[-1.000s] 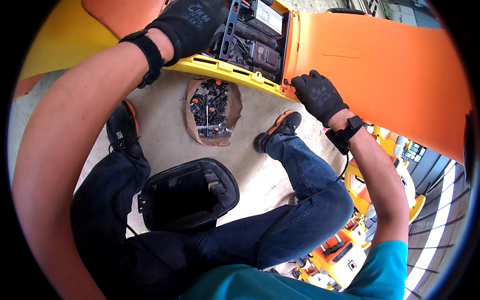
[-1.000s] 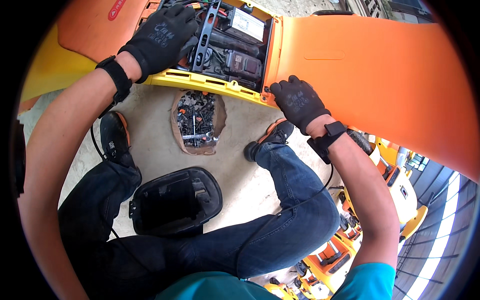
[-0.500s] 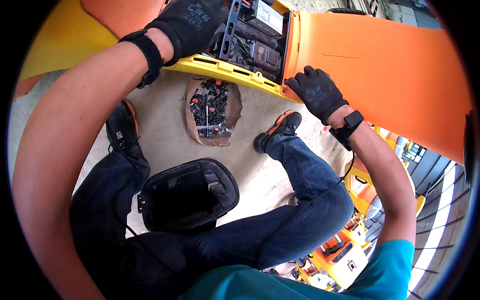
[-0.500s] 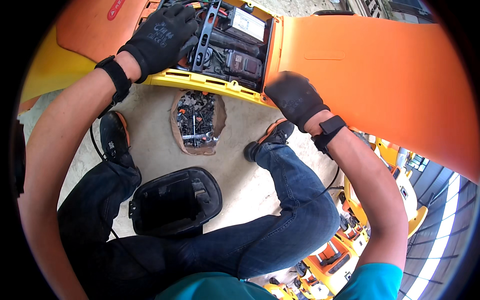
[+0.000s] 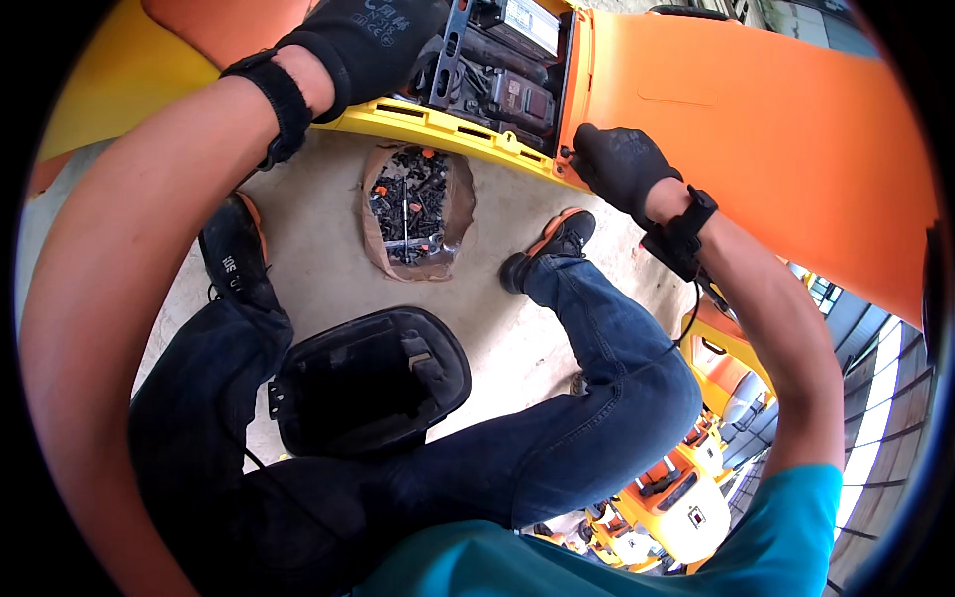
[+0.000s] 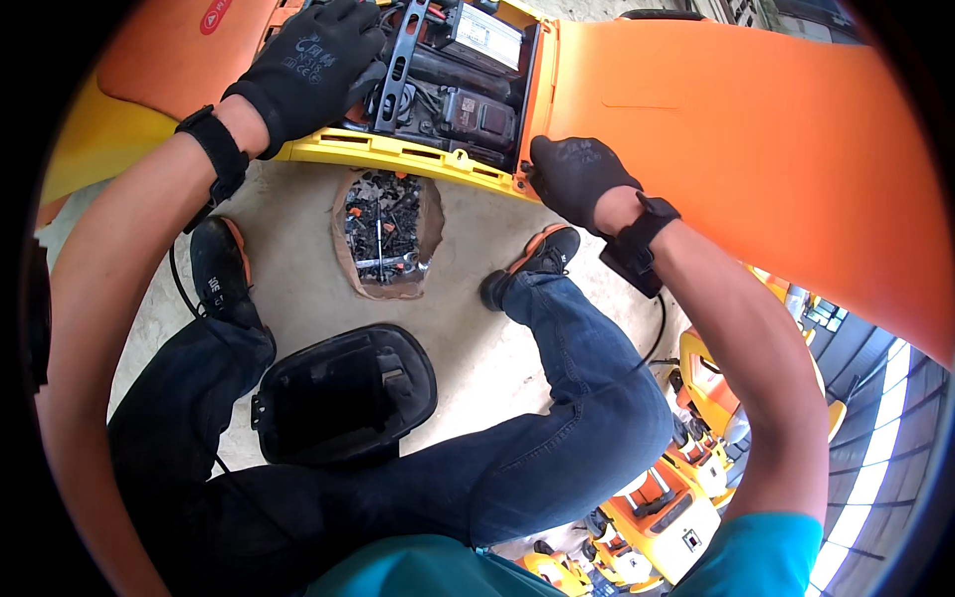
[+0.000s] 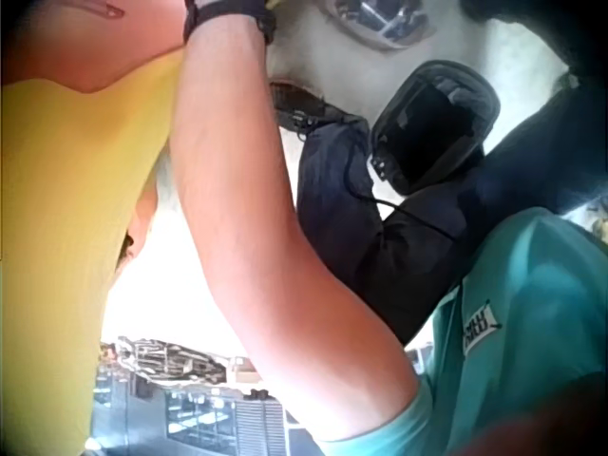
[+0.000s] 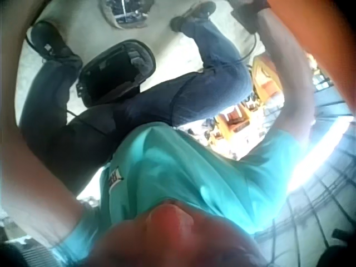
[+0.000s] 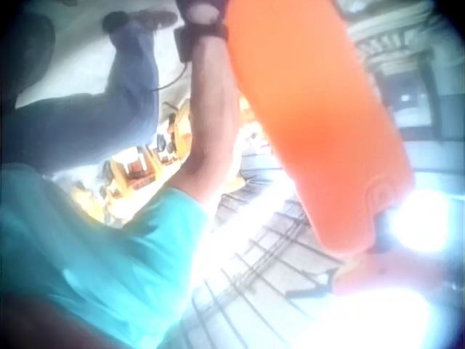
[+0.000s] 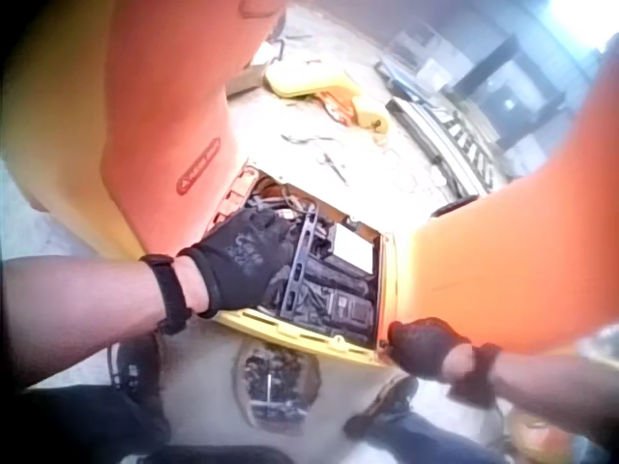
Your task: The person manipulates wires and connectors inside the battery compartment of a yellow electric scooter using their hands and a small tool.
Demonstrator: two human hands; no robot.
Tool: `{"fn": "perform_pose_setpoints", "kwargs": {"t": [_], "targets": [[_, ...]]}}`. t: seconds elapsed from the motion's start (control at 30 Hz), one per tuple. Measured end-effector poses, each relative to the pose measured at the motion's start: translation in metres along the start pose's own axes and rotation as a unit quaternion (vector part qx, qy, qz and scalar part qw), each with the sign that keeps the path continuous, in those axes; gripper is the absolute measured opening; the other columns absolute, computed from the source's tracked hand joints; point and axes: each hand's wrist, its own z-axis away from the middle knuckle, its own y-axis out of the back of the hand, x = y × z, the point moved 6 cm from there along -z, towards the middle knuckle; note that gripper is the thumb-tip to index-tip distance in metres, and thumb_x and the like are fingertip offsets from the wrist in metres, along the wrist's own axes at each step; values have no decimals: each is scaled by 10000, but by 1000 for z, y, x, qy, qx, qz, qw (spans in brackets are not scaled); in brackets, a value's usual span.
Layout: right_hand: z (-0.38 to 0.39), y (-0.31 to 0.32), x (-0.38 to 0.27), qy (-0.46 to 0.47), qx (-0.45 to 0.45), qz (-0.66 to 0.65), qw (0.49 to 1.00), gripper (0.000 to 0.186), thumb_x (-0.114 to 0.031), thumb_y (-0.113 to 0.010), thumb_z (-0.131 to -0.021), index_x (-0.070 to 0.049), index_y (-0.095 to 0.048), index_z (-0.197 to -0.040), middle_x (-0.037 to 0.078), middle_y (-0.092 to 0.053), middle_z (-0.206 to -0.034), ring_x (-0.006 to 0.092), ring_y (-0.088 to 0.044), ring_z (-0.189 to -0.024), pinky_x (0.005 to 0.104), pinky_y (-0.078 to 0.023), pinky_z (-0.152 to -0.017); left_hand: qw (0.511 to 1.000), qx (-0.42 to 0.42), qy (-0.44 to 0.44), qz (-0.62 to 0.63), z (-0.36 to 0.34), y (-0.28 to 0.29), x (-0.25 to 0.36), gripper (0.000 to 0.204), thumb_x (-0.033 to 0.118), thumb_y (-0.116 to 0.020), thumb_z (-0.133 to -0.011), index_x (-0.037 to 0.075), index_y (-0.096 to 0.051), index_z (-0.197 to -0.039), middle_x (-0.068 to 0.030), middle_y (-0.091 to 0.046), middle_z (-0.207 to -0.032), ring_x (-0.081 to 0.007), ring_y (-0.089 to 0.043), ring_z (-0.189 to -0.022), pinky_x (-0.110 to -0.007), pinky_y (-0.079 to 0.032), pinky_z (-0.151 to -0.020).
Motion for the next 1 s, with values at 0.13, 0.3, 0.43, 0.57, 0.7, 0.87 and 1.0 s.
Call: {"fn": "perform_pose_setpoints", "kwargs": {"t": [0.13, 0.3, 0.43, 0.57, 0.7, 0.87, 1.0], "targets": [[-3, -14, 22, -105, -67, -120, 985, 468, -55, -635, -823, -99, -633, -1289, 163, -709, -1163, 343, -692, -1025, 396, -561, -854, 996, -88, 2, -5, -8, -9, 8, 334, 228, -632, -803, 1, -687, -1041, -231, -639, -1143, -366, -576, -1140, -462, -433, -1004], [-1, -4, 20, -19, -128, -68, 989, 402, -65, -650, -835, -88, -657, -1236, 160, -726, -1095, 344, -695, -997, 398, -556, -851, 1000, 18, -5, -23, -4, -6, 6, 317, 241, -630, -804, 8, -693, -1010, -226, -646, -1120, -365, -583, -1088, -476, -434, -987], [18, -3, 24, -113, 115, -264, 951, 242, -269, -633, -947, -70, -636, -1086, 145, -725, -980, 345, -680, -943, 429, -535, -808, 996, -80, -12, -32, -1, -3, 1, 329, 241, -634, -795, 3, -694, -1014, -218, -652, -1112, -352, -591, -1086, -478, -443, -974], [27, -3, 8, 17, 174, -63, 983, 153, -151, -622, -904, -100, -617, -1048, 113, -679, -924, 320, -645, -948, 448, -524, -796, 1000, -5, 8, -25, -1, 2, 1, 320, 228, -639, -790, 0, -685, -1009, -216, -652, -1107, -356, -589, -1089, -469, -446, -972], [34, -19, 15, 52, 187, -10, 981, 179, -102, -619, -867, -116, -612, -1045, 84, -648, -944, 304, -615, -969, 428, -517, -813, 1000, 16, -6, 5, -6, -11, 6, 330, 231, -645, -782, -1, -683, -1014, -219, -650, -1119, -359, -593, -1087, -465, -446, -977], [27, -14, 6, 71, 196, 15, 978, 202, -101, -602, -872, -124, -614, -1072, 70, -641, -959, 286, -606, -980, 411, -511, -822, 999, -26, 6, -26, -3, -3, 0, 345, 248, -652, -781, 3, -685, -1022, -220, -648, -1140, -352, -591, -1098, -458, -446, -980], [27, -14, 5, 95, 199, 65, 973, 221, -99, -588, -870, -138, -621, -1085, 64, -631, -957, 266, -602, -993, 400, -509, -829, 998, -42, 6, -35, -7, -12, 4, 361, 259, -650, -787, 3, -684, -1040, -221, -648, -1159, -352, -591, -1107, -456, -445, -984]]}}
